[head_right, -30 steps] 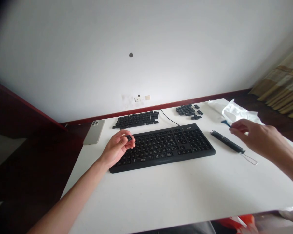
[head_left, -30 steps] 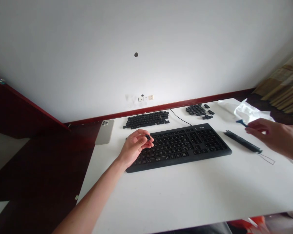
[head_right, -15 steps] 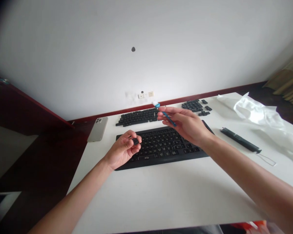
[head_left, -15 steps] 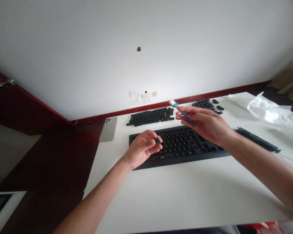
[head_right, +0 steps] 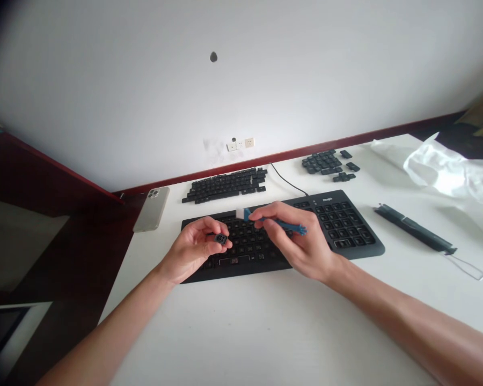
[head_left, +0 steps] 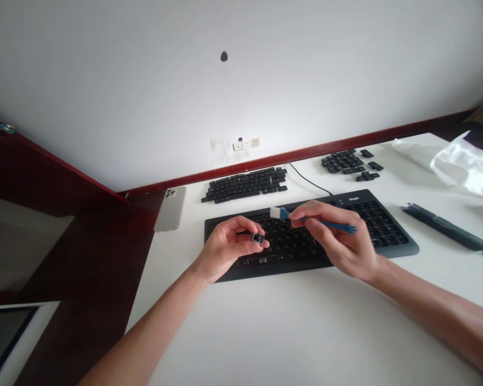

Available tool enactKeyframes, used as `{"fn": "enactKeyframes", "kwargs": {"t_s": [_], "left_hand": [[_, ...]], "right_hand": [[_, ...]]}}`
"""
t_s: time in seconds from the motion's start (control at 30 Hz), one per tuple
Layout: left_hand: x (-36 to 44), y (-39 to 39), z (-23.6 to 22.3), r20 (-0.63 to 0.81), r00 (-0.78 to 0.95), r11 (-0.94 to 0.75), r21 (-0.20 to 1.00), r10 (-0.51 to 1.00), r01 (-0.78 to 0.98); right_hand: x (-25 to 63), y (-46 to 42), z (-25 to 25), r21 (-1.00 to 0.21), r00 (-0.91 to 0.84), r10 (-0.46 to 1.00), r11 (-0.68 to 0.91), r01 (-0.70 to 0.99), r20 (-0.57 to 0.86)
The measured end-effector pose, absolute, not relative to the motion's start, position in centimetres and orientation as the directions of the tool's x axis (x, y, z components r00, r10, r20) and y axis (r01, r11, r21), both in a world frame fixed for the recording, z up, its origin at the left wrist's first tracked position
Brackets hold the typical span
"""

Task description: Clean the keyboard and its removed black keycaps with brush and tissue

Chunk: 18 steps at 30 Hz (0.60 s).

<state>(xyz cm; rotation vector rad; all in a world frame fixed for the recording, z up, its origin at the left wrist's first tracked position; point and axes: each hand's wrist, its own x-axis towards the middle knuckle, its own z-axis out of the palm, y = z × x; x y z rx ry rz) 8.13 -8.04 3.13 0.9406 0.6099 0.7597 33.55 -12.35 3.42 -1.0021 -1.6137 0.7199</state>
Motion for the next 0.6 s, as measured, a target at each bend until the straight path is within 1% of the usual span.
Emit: {"fn": "enactKeyframes", "kwargs": {"t_s": [0.13,0.23,0.33,0.4,0.53,0.6], "left_hand": [[8.2,-8.1,2.7,-0.119,0.572,0.325,0.905,0.811,-0.273],[8.2,-8.1,2.5,-0.103,0.563,0.298,0.917,0.82,-0.266],[8.1,-8.1,2.3,-0.073,0.556,0.252,0.934,0.828,-0.253],[8.0,-8.0,2.3,-0.045,0.553,0.208,0.949,0.832,-0.236],[7.9,-7.9,2.5,-0.002,0.543,0.116,0.977,0.84,-0.177],[7.8,-7.9,2.8,0.004,0.554,0.096,0.984,0.832,-0.153]], "right_hand": [[33.0,-12.6,3.2,-0.962,-0.083,0.96,0.272,0.031,0.268],[33.0,-12.2,2.9,-0.98,-0.117,0.977,0.163,-0.113,0.177],[33.0,-11.8,2.9,-0.972,-0.178,0.977,0.08,-0.222,0.121],[32.9,-11.8,3.2,-0.969,-0.218,0.969,0.06,-0.241,0.114],[32.9,-11.9,3.8,-0.976,-0.284,0.951,0.067,-0.207,0.125],[32.9,-11.9,4.1,-0.979,-0.303,0.945,0.066,-0.192,0.123]]}}
